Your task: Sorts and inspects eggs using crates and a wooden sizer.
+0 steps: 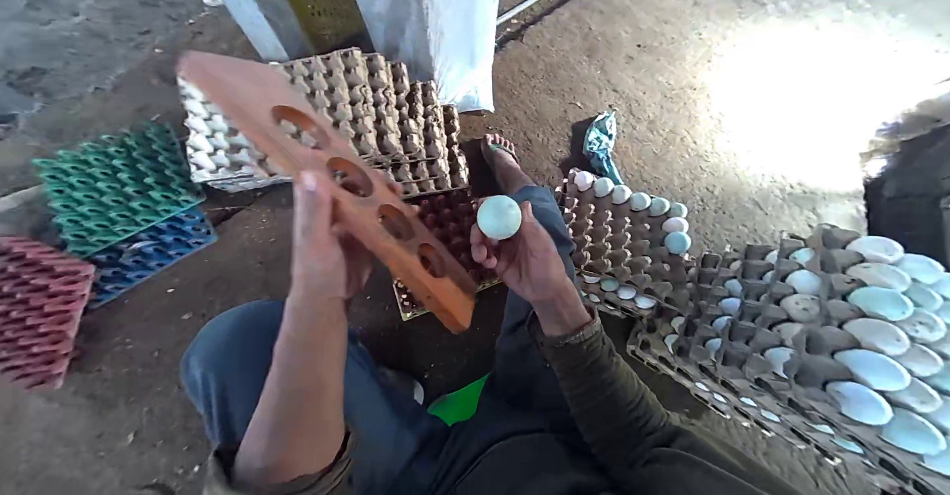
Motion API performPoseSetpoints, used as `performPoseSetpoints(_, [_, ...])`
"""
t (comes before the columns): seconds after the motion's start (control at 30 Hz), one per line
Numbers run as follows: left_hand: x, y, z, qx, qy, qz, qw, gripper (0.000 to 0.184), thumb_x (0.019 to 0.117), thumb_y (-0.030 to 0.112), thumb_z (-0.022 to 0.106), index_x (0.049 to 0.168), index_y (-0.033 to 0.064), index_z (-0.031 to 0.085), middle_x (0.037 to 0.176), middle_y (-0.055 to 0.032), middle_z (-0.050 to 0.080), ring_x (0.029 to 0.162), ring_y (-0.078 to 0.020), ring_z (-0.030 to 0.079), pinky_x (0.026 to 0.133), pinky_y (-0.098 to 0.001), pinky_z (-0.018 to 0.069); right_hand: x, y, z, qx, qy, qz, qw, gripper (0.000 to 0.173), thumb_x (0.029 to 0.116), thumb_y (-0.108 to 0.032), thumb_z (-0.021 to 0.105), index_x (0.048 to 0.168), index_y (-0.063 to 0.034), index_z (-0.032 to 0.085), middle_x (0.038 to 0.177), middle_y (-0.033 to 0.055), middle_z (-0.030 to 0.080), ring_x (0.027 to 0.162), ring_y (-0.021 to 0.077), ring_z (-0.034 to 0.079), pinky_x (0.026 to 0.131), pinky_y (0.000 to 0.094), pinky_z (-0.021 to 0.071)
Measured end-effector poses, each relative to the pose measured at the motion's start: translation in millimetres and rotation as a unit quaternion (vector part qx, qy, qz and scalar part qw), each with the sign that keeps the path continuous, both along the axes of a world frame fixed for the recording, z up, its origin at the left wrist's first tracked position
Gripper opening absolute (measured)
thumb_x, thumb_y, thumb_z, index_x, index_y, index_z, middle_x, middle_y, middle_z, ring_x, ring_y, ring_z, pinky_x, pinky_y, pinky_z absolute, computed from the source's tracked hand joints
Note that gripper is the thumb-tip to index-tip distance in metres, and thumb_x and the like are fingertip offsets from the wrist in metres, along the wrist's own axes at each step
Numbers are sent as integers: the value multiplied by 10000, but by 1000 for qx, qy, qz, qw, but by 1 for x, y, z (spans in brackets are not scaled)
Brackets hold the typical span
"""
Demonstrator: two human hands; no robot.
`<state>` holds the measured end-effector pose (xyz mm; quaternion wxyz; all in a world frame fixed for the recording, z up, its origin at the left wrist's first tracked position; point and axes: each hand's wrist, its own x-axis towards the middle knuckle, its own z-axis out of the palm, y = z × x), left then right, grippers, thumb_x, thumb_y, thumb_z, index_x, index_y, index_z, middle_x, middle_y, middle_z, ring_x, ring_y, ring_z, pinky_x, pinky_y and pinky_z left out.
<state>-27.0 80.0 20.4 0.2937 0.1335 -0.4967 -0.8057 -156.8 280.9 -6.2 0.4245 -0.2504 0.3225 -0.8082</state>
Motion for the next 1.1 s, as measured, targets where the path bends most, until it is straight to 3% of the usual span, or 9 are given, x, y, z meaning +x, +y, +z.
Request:
performPoseSetpoints(0.13, [-12, 21, -10, -5, -66, -38, 997, 689, 961, 658, 512, 1469, 235, 319, 1165, -3, 692, 992, -165, 709, 803, -351, 625, 1, 1, 1, 138, 239, -145, 950, 381, 1004, -226, 622, 1357, -105, 549, 1198, 18, 668, 1044, 107, 670, 898, 314, 586])
performPoseSetpoints(0.23, [-21, 29, -17, 1, -88, -67, 994, 763, 923, 689, 558, 1493, 252, 299, 1182, -24, 679, 967, -163, 709, 763, -338, 625, 1, 2, 6, 158, 297, -145, 931, 482, 927, -94, 696, 1366, -60, 501, 1206, 49, 652, 1063, 138, 674, 894, 327, 604])
performPoseSetpoints(0.33, [-26, 33, -20, 4, -84, -83, 993, 769, 924, 671, 576, 1481, 217, 303, 1184, -75, 678, 999, -211, 711, 820, -379, 621, 0, 5, 6, 172, 330, -126, 920, 459, 861, -86, 775, 1267, -34, 566, 1120, 64, 686, 964, 147, 698, 822, 325, 625])
performPoseSetpoints(0.47, [-27, 38, -21, -7, -105, -90, 990, 761, 931, 696, 534, 1486, 222, 319, 1190, -44, 681, 1006, -169, 702, 829, -347, 609, -3, 10, 6, 186, 382, -117, 898, 444, 852, -141, 813, 1251, -27, 656, 1174, 59, 687, 1003, 131, 693, 854, 315, 619])
performPoseSetpoints(0.67, [-23, 40, -23, 2, -99, -74, 992, 777, 914, 730, 527, 1498, 259, 329, 1190, -40, 686, 1011, -171, 704, 825, -359, 612, -4, 12, 5, 174, 386, -93, 901, 474, 877, -174, 801, 1313, -46, 663, 1250, 75, 660, 1058, 151, 677, 867, 313, 616])
performPoseSetpoints(0.83, [-18, 49, -17, 38, -121, -11, 992, 617, 977, 674, 468, 1395, 228, 385, 1077, -42, 699, 912, -165, 711, 760, -358, 615, 0, 11, 3, 199, 333, -50, 920, 545, 998, -279, 606, 1496, -81, 505, 1329, 100, 620, 1101, 169, 664, 911, 358, 597])
performPoseSetpoints(0.97, [-16, 57, -8, 116, -71, 14, 991, 552, 1021, 633, 400, 1383, 216, 407, 1073, -53, 692, 908, -175, 710, 724, -351, 617, 7, 12, 6, 244, 182, 41, 952, 495, 1031, -336, 486, 1462, -96, 447, 1037, 33, 690, 808, 97, 679, 739, 287, 598])
performPoseSetpoints(1.03, [-11, 57, -6, 148, -18, -2, 989, 570, 1026, 646, 343, 1324, 188, 508, 1101, -91, 714, 948, -216, 727, 738, -372, 630, 16, 12, 14, 236, 141, 54, 960, 483, 1010, -226, 522, 1466, -92, 439, 987, 48, 689, 796, 101, 685, 752, 279, 605])
performPoseSetpoints(1.1, [-1, 59, -3, 137, -19, -3, 990, 643, 1023, 681, 257, 1376, 211, 519, 1209, -71, 701, 1056, -210, 705, 827, -389, 617, 28, 10, 23, 244, 179, 31, 953, 540, 977, -125, 575, 1493, -58, 434, 1036, 97, 704, 869, 149, 707, 808, 315, 612])
